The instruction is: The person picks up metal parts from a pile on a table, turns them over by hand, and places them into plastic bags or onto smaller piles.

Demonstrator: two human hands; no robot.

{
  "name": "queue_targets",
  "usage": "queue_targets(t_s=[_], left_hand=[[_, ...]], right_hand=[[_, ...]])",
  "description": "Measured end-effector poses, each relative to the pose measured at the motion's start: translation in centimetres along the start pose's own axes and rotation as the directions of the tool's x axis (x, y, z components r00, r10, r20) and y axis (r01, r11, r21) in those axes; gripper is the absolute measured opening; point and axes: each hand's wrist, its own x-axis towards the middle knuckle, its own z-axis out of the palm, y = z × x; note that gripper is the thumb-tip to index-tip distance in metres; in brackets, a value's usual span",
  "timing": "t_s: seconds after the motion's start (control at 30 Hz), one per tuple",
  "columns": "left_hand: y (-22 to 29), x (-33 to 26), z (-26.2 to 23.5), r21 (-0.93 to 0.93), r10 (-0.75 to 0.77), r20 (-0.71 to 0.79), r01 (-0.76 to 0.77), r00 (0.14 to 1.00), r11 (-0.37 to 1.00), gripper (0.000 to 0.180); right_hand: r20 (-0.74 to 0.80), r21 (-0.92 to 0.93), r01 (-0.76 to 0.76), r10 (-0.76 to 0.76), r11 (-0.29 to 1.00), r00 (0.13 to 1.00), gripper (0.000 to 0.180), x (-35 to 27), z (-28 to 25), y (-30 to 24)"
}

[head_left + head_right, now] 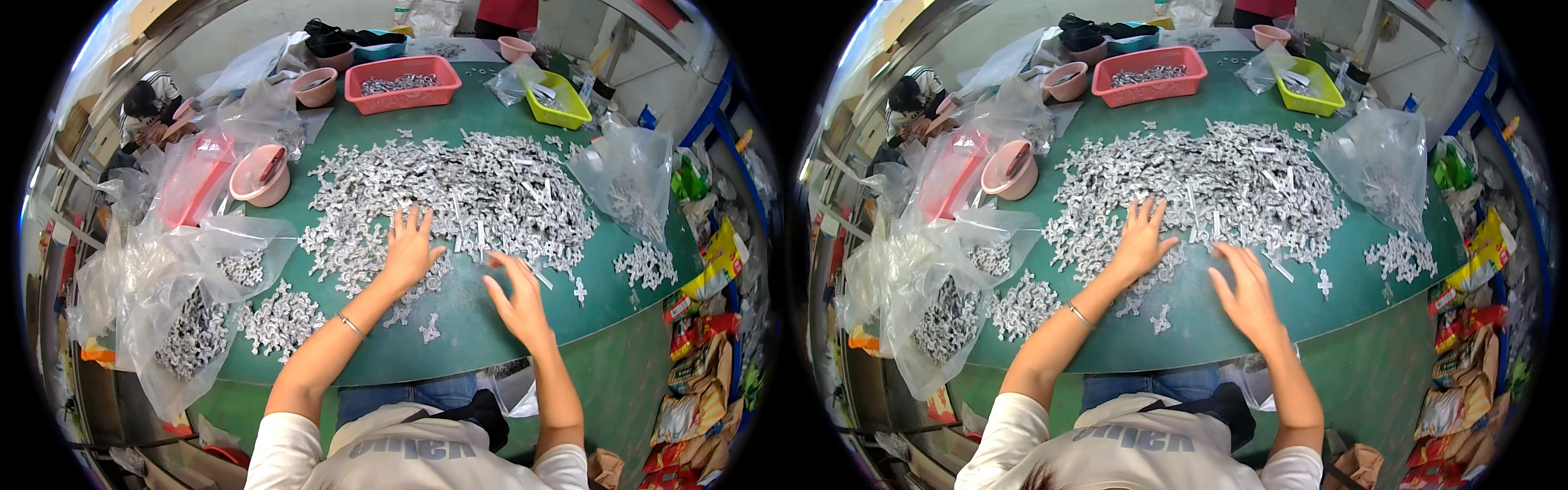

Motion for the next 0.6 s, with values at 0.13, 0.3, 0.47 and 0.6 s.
queue_targets(t_s=[0.13, 0.3, 0.47, 0.6], left_hand=[[-1.5, -0.8, 0.2, -0.181, 0.141, -0.087, -0.155, 0.986, 0.971, 0.049], [-2.3, -2.8, 0.0, -0.167, 0.186, -0.099, -0.200, 0.978, 0.965, 0.047], [-2.1, -5.5, -0.9, -0.070, 0.242, -0.055, -0.245, 0.969, 0.967, 0.037], [-2.3, -8.1, -0.5, -0.051, 0.306, -0.070, -0.310, 0.949, 0.949, 0.035]], right_hand=[[0.048, -0.103, 0.222, -0.219, 0.970, 0.975, 0.033, 6.0, 3.8, 2.7], [0.148, -0.322, 0.319, -0.286, 0.891, 0.947, 0.036, 9.7, 8.8, 4.2], [0.323, -0.300, 0.255, -0.154, 0.919, 0.934, 0.039, 6.6, 8.7, 2.6], [0.426, -0.202, 0.212, -0.109, 0.956, 0.898, 0.039, 4.3, 7.4, 0.5]])
